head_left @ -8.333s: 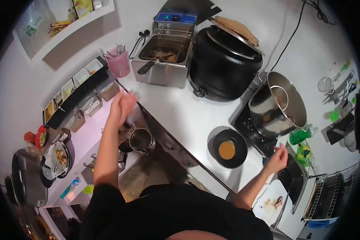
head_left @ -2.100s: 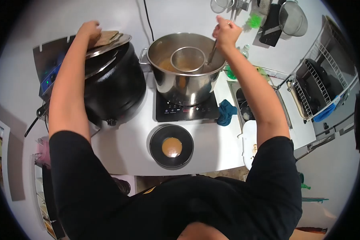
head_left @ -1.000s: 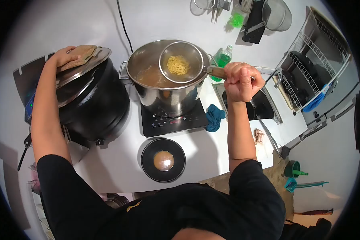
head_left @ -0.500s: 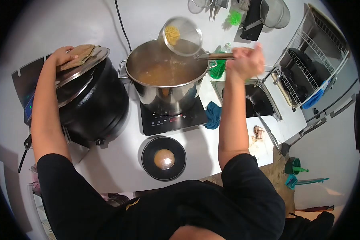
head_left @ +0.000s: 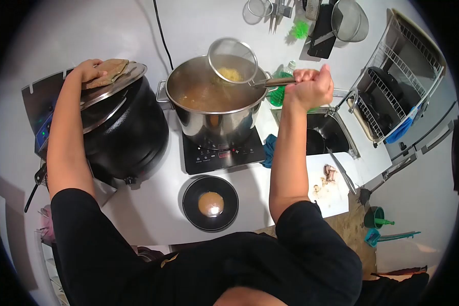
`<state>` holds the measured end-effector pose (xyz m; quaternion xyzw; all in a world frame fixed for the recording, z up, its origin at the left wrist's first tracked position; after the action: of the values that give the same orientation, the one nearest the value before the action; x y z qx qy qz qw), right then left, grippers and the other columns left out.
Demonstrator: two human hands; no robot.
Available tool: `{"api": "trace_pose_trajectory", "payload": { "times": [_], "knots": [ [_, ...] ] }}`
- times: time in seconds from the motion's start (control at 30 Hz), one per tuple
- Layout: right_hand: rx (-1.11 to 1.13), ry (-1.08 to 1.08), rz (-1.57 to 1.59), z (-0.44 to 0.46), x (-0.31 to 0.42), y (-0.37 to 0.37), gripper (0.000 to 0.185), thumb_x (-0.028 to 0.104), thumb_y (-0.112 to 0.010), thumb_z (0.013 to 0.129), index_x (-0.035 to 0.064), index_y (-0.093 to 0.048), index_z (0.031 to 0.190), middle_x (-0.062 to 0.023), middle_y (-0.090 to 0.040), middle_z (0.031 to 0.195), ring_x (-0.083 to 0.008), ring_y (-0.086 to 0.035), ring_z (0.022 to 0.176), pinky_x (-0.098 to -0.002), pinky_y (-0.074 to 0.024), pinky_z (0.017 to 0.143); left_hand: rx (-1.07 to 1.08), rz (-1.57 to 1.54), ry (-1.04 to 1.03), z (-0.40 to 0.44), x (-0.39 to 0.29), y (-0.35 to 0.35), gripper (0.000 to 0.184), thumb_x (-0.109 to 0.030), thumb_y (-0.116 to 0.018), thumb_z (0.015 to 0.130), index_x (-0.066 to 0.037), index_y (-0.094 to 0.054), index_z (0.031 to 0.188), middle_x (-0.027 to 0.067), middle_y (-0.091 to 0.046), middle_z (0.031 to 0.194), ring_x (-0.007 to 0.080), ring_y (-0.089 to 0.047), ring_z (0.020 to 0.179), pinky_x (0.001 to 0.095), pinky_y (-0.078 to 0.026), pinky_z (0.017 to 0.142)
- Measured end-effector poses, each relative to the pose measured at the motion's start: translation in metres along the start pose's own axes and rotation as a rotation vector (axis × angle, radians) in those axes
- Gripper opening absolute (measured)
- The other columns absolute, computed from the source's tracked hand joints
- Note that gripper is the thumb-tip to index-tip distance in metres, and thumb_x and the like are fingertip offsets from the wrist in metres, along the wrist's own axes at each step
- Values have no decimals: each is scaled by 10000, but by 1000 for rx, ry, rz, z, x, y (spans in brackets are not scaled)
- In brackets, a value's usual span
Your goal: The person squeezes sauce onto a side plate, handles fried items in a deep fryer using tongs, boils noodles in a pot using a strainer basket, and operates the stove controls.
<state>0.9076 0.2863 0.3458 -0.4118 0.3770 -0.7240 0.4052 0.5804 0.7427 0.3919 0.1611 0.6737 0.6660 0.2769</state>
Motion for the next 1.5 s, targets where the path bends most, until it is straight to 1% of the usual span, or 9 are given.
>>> {"api": "trace_pose_trajectory", "payload": {
  "times": [0.03,0.07,0.17,0.23,0.3,0.5,1.33,1.4,1.5],
  "knots": [
    [-10,-16,101,-1,0,6,358,114,-553,798,51,-382,490,-38,-393,412,-107,-356,321,-251,-287,302,-3,31,-8,1,0,2,571,-301,-714,706,-90,-513,1197,152,-549,1168,280,-509,1090,370,-380,939],
    [4,69,-17,-7,-5,6,362,108,-544,806,53,-370,493,-37,-394,412,-101,-358,326,-252,-290,302,5,67,-22,1,-3,-1,565,-294,-714,707,-91,-515,1195,153,-549,1167,280,-508,1091,371,-379,939],
    [90,32,-159,-16,-18,-4,363,97,-527,819,54,-357,502,-39,-399,412,-99,-359,327,-249,-296,303,30,47,-7,11,3,-5,572,-295,-720,703,-91,-515,1197,155,-553,1160,279,-507,1093,372,-376,942],
    [36,60,-122,-18,4,-2,363,78,-518,825,65,-344,508,-32,-382,411,-96,-345,328,-249,-292,307,23,19,-9,13,6,-5,562,-289,-720,704,-96,-517,1192,155,-557,1152,279,-513,1080,374,-379,935],
    [107,39,25,-19,21,6,369,81,-493,841,65,-336,508,-25,-349,406,-100,-325,327,-251,-286,316,20,-1,-8,13,11,-5,552,-284,-721,706,-101,-520,1187,154,-562,1143,279,-520,1067,375,-383,927],
    [525,312,128,-54,77,6,347,111,-374,868,36,-318,533,-57,-330,411,-143,-321,342,-287,-295,345,70,-67,0,17,17,-10,546,-228,-702,737,-107,-477,1220,158,-580,1071,251,-544,981,351,-413,869],
    [529,290,220,-58,84,10,333,142,-359,887,41,-335,570,-78,-375,439,-158,-346,356,-291,-302,356,75,-82,-15,19,19,-11,526,-239,-704,735,-123,-490,1201,144,-581,1067,243,-539,973,354,-404,872],
    [382,215,-17,-58,83,9,445,291,-340,876,104,-321,472,-21,-326,410,-134,-317,347,-284,-296,399,71,-72,-16,18,17,-9,527,-244,-705,734,-124,-490,1200,144,-582,1065,243,-539,974,354,-404,874],
    [296,208,74,-46,86,16,423,290,-353,873,107,-327,492,-15,-320,417,-132,-318,362,-286,-314,407,43,-52,-6,14,15,-7,526,-253,-706,731,-122,-495,1195,150,-580,1071,243,-539,982,353,-403,879]
  ]
}}
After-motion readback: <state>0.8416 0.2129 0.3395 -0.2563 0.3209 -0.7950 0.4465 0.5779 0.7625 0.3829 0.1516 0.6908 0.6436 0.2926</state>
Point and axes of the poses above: each hand's wrist, its own z-axis towards the middle knuckle, its own y-axis out of the back of the hand, x = y × z, the point moved 6 cm from there along z, towards the middle knuckle
